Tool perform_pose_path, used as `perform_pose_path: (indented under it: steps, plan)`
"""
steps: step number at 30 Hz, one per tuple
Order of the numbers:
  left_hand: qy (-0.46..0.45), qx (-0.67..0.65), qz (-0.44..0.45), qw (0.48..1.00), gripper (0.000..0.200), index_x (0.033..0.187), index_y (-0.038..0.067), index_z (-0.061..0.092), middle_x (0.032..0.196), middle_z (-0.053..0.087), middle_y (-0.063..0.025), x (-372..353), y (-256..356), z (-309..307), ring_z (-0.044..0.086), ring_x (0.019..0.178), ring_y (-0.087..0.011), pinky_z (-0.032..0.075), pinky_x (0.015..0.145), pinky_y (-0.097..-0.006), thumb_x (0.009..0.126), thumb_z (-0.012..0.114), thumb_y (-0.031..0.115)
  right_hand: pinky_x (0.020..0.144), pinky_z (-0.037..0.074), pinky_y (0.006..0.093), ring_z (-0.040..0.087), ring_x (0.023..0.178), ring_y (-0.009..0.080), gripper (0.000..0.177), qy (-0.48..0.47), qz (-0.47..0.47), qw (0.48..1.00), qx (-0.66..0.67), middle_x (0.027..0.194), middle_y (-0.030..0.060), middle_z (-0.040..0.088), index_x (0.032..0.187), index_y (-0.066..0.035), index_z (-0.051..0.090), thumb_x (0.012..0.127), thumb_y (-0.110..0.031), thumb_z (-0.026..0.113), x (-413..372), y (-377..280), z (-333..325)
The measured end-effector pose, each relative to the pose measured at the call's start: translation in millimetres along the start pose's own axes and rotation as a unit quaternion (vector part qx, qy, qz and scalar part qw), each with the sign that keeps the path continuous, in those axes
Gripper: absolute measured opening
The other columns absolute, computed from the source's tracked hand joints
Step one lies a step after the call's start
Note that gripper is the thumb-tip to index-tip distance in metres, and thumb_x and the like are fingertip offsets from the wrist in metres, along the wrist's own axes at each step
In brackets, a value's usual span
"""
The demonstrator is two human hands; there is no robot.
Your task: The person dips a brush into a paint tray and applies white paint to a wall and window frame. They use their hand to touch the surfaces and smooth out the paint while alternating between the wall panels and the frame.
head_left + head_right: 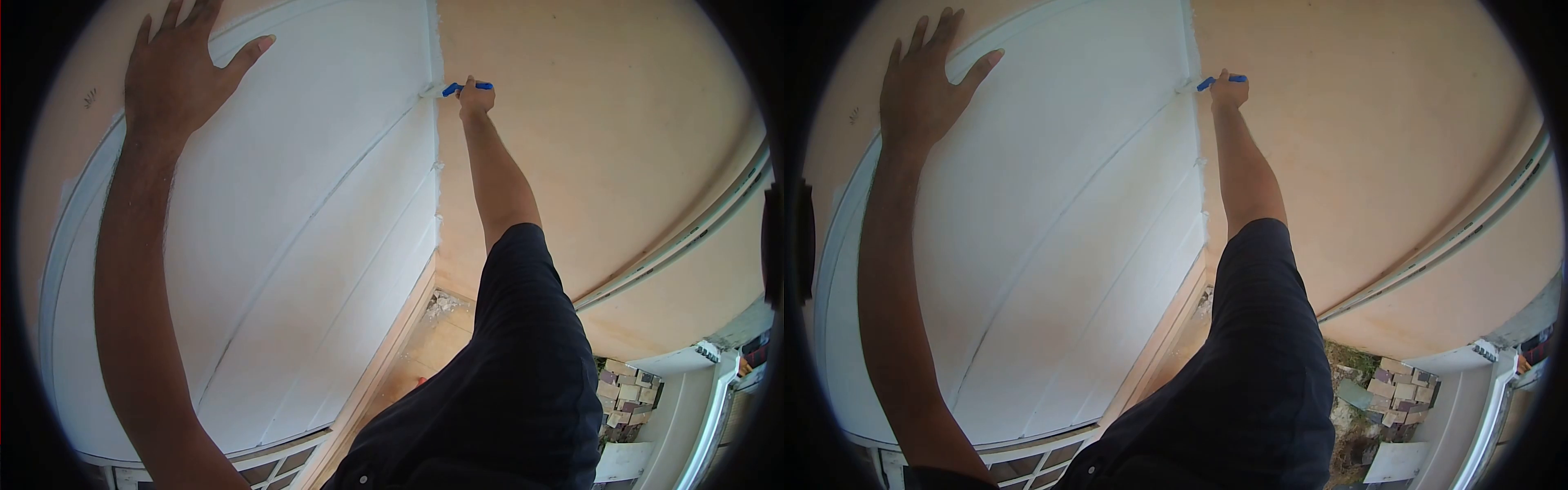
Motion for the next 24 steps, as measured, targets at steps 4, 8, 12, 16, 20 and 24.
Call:
perform_pose_path:
  steps: [4, 8, 12, 16, 20, 24]
  plan:
    - [-0.095, -0.069, -0.089, 0.989, 0.082, 0.153, 0.004, 0.046, 0.161, 0.044, -0.0130, -4.8, 4.7, -21.2, 0.033, 0.154, -0.0274, 0.012, 0.131, -0.0481, 0.098, 0.055, 0.064, 0.049, 0.061, 0.0316, 0.067, 0.059, 0.0220, 0.023, 0.017, -0.067, 0.996, -0.065, 0.088, 0.0162, 0.068, 0.099, 0.006, 0.059, 0.097, -0.013, 0.072, 23.8, 7.8, 12.8]
    - [-0.110, -0.025, -0.074, 0.991, 0.092, 0.155, 0.003, 0.042, 0.162, 0.043, -0.0130, -3.9, 4.3, -15.0, 0.030, 0.155, -0.0273, 0.015, 0.131, -0.0435, 0.093, 0.058, 0.069, 0.050, 0.063, 0.0320, 0.068, 0.060, 0.0224, 0.024, -0.006, 0.004, 0.998, 0.059, 0.091, 0.0167, 0.068, 0.102, 0.007, 0.060, 0.097, -0.013, 0.072, 7.6, -38.6, 31.7]
    - [0.013, 0.105, -0.060, 0.993, 0.092, 0.156, 0.003, 0.042, 0.163, 0.041, -0.0121, -8.6, 12.6, 10.9, 0.029, 0.156, -0.0254, 0.014, 0.132, -0.0431, 0.094, 0.056, 0.069, 0.050, 0.064, 0.0326, 0.069, 0.059, 0.0233, 0.024, -0.008, 0.004, 0.996, 0.085, 0.095, 0.0180, 0.069, 0.103, 0.008, 0.059, 0.097, -0.012, 0.072, 5.4, -79.2, 47.3]
    - [-0.143, -0.044, -0.061, 0.987, 0.092, 0.158, 0.000, 0.035, 0.165, 0.036, -0.0180, -5.5, 2.4, -4.6, 0.027, 0.157, -0.0311, 0.014, 0.131, -0.0456, 0.099, 0.048, 0.069, 0.051, 0.065, 0.0324, 0.070, 0.060, 0.0242, 0.024, -0.006, -0.003, 0.995, 0.100, 0.098, 0.0191, 0.069, 0.105, 0.008, 0.059, 0.097, -0.011, 0.071, 6.3, -114.5, 66.2]
    - [0.009, -0.030, -0.001, 1.000, 0.082, 0.153, 0.014, 0.051, 0.155, 0.054, -0.0062, -3.8, 0.4, 3.2, 0.041, 0.150, -0.0255, 0.026, 0.127, -0.0491, 0.093, 0.059, 0.070, 0.054, 0.066, 0.0325, 0.071, 0.061, 0.0248, 0.028, -0.009, -0.010, 0.988, 0.153, 0.099, 0.0191, 0.070, 0.112, 0.008, 0.055, 0.098, -0.012, 0.069, 5.3, -145.5, 79.9]
    - [0.007, -0.023, -0.006, 1.000, 0.082, 0.152, 0.014, 0.052, 0.155, 0.054, -0.0057, -5.8, 1.0, 1.4, 0.042, 0.150, -0.0251, 0.026, 0.127, -0.0491, 0.093, 0.060, 0.070, 0.057, 0.064, 0.0302, 0.070, 0.063, 0.0238, 0.027, -0.018, -0.004, 0.974, 0.226, 0.097, 0.0178, 0.069, 0.112, 0.009, 0.053, 0.100, -0.013, 0.065, 11.8, -179.0, 101.4]
Point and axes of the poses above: each hand's wrist, its own x-axis towards the middle knuckle, its own z-axis out of the palm, y = z × x, the point moved 7 cm from there along x, towards the middle knuckle
